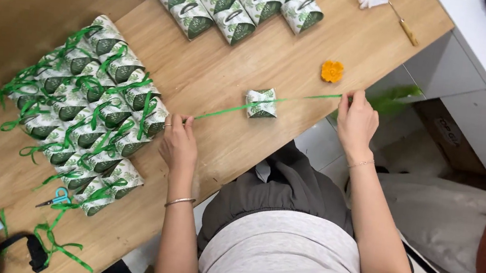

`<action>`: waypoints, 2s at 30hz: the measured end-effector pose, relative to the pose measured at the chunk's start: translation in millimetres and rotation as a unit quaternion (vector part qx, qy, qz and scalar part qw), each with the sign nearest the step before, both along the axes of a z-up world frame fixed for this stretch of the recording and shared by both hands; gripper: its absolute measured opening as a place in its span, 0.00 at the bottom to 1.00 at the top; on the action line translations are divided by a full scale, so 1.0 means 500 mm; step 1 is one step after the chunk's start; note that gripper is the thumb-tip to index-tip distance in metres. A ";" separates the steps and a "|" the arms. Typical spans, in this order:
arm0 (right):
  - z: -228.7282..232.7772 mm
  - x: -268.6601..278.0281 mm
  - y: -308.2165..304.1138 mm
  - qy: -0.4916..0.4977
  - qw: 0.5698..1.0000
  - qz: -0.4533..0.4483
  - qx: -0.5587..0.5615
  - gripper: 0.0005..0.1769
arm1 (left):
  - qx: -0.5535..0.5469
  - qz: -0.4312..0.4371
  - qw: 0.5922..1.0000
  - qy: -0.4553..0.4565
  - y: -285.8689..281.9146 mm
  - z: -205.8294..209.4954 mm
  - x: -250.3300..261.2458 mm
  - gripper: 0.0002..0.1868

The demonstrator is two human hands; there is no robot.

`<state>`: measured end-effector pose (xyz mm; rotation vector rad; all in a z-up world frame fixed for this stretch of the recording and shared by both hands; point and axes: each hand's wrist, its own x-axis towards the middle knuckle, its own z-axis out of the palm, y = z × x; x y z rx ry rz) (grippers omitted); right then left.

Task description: Packaging small items in leaf-patterned paper and tying them with green ribbons.

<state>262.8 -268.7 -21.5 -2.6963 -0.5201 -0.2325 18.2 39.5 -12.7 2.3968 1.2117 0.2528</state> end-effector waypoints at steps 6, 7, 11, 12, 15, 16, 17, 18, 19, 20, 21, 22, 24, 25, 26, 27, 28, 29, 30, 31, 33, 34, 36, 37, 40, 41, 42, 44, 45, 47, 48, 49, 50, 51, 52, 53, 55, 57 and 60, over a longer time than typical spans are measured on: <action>0.070 -0.042 0.030 0.061 0.988 0.135 0.054 0.32 | 0.108 -0.125 0.977 -0.132 -0.063 0.097 0.081 0.34; 0.070 -0.047 0.053 0.060 0.987 0.137 0.056 0.32 | 0.111 -0.124 0.977 -0.132 -0.075 0.086 0.100 0.34; 0.065 -0.064 0.136 0.103 0.951 0.290 0.042 0.28 | 0.050 -0.274 0.955 -0.099 -0.113 0.020 0.170 0.29; 0.061 -0.068 0.157 0.095 0.941 0.321 0.048 0.27 | 0.021 -0.289 0.953 -0.089 -0.120 -0.002 0.184 0.25; -0.012 -0.056 0.194 0.062 0.937 0.340 0.046 0.19 | 0.020 -0.286 0.953 -0.097 -0.110 -0.079 0.200 0.18; -0.028 -0.050 0.198 0.061 0.937 0.342 0.048 0.19 | 0.022 -0.284 0.954 -0.097 -0.108 -0.077 0.201 0.18; -0.044 -0.049 0.200 0.061 0.939 0.337 0.039 0.14 | 0.006 -0.271 0.958 -0.088 -0.109 -0.075 0.198 0.16; -0.061 -0.048 0.203 0.060 0.941 0.331 0.030 0.10 | -0.011 -0.259 0.963 -0.080 -0.109 -0.073 0.194 0.14; -0.062 -0.045 0.203 0.061 0.940 0.333 0.031 0.10 | -0.010 -0.257 0.963 -0.079 -0.109 -0.072 0.191 0.14; -0.063 -0.042 0.203 0.069 0.937 0.337 0.061 0.08 | -0.067 -0.241 0.964 -0.096 -0.109 -0.071 0.188 0.15; -0.065 -0.042 0.200 0.077 0.933 0.340 0.091 0.07 | -0.125 -0.224 0.960 -0.112 -0.112 -0.071 0.184 0.15; -0.059 -0.042 0.199 0.079 0.932 0.341 0.092 0.07 | -0.126 -0.223 0.960 -0.111 -0.114 -0.072 0.181 0.15; -0.046 -0.039 0.197 0.104 0.927 0.345 0.100 0.06 | -0.115 -0.227 0.961 -0.105 -0.116 -0.074 0.178 0.14; -0.040 -0.037 0.196 0.104 0.927 0.347 0.100 0.06 | -0.115 -0.225 0.962 -0.105 -0.117 -0.065 0.179 0.14; -0.035 -0.034 0.196 0.115 0.925 0.344 0.113 0.06 | -0.036 -0.244 0.963 -0.109 -0.119 -0.056 0.179 0.11; -0.029 -0.033 0.197 0.126 0.922 0.342 0.127 0.06 | 0.045 -0.261 0.958 -0.111 -0.119 -0.047 0.179 0.07; -0.024 -0.030 0.200 0.126 0.922 0.344 0.127 0.06 | 0.045 -0.259 0.958 -0.111 -0.116 -0.041 0.183 0.07; -0.019 -0.029 0.200 0.121 0.923 0.346 0.119 0.06 | 0.031 -0.261 0.959 -0.103 -0.116 -0.037 0.185 0.07; -0.015 -0.028 0.201 0.115 0.924 0.348 0.110 0.06 | 0.017 -0.262 0.960 -0.095 -0.115 -0.033 0.187 0.07; -0.013 -0.026 0.203 0.116 0.924 0.348 0.110 0.06 | 0.016 -0.262 0.960 -0.095 -0.115 -0.034 0.188 0.07; -0.009 -0.022 0.208 0.137 0.922 0.345 0.109 0.07 | 0.001 -0.251 0.965 -0.073 -0.112 -0.036 0.193 0.06; -0.008 -0.019 0.208 0.137 0.922 0.345 0.108 0.07 | 0.001 -0.251 0.965 -0.074 -0.111 -0.043 0.194 0.06; -0.006 -0.013 0.211 0.197 0.931 0.295 0.084 0.07 | -0.010 -0.236 0.969 -0.072 -0.109 -0.056 0.195 0.07; -0.010 -0.008 0.210 0.197 0.931 0.295 0.083 0.07 | -0.010 -0.236 0.969 -0.072 -0.108 -0.052 0.194 0.07; -0.033 0.017 0.203 0.214 0.929 0.291 0.088 0.07 | -0.044 -0.228 0.971 -0.056 -0.093 -0.034 0.191 0.08; -0.050 0.027 0.196 0.303 0.901 0.290 0.108 0.09 | -0.060 -0.225 0.972 -0.033 -0.084 -0.026 0.186 0.09; -0.068 0.036 0.189 0.389 0.866 0.287 0.127 0.12 | -0.077 -0.221 0.972 -0.010 -0.074 -0.018 0.181 0.11; -0.088 0.049 0.169 0.405 0.847 0.320 0.128 0.13 | -0.153 -0.191 0.970 0.008 -0.062 0.013 0.170 0.14; -0.097 0.056 0.158 0.422 0.827 0.350 0.129 0.14 | -0.229 -0.161 0.959 0.028 -0.056 0.028 0.166 0.18; -0.089 0.060 0.149 0.468 0.813 0.323 0.125 0.15 | -0.344 -0.143 0.926 -0.064 -0.039 -0.042 0.146 0.18; -0.084 0.062 0.144 0.514 0.797 0.295 0.120 0.17 | -0.450 -0.122 0.871 -0.154 -0.032 -0.077 0.136 0.18; -0.078 0.062 0.143 0.514 0.797 0.294 0.119 0.17 | -0.451 -0.122 0.871 -0.154 -0.033 -0.076 0.137 0.18; -0.071 0.061 0.142 0.553 0.762 0.284 0.181 0.15 | -0.506 -0.112 0.834 -0.191 -0.035 -0.075 0.138 0.18; -0.065 0.060 0.142 0.589 0.722 0.272 0.241 0.14 | -0.557 -0.100 0.793 -0.227 -0.036 -0.074 0.138 0.17; -0.066 0.059 0.143 0.589 0.722 0.271 0.240 0.14 | -0.558 -0.101 0.792 -0.227 -0.040 -0.079 0.144 0.17; -0.066 0.056 0.143 0.601 0.705 0.263 0.270 0.13 | -0.562 -0.103 0.788 -0.227 -0.046 -0.085 0.149 0.15; -0.066 0.049 0.146 0.611 0.687 0.253 0.300 0.12 | -0.568 -0.106 0.784 -0.226 -0.059 -0.086 0.165 0.15; -0.063 0.043 0.155 0.617 0.673 0.241 0.330 0.12 | -0.545 -0.160 0.766 -0.300 -0.073 -0.075 0.191 0.13; -0.026 0.031 0.176 0.528 0.699 0.319 0.361 0.10 | -0.519 -0.185 0.763 -0.338 -0.085 -0.069 0.216 0.11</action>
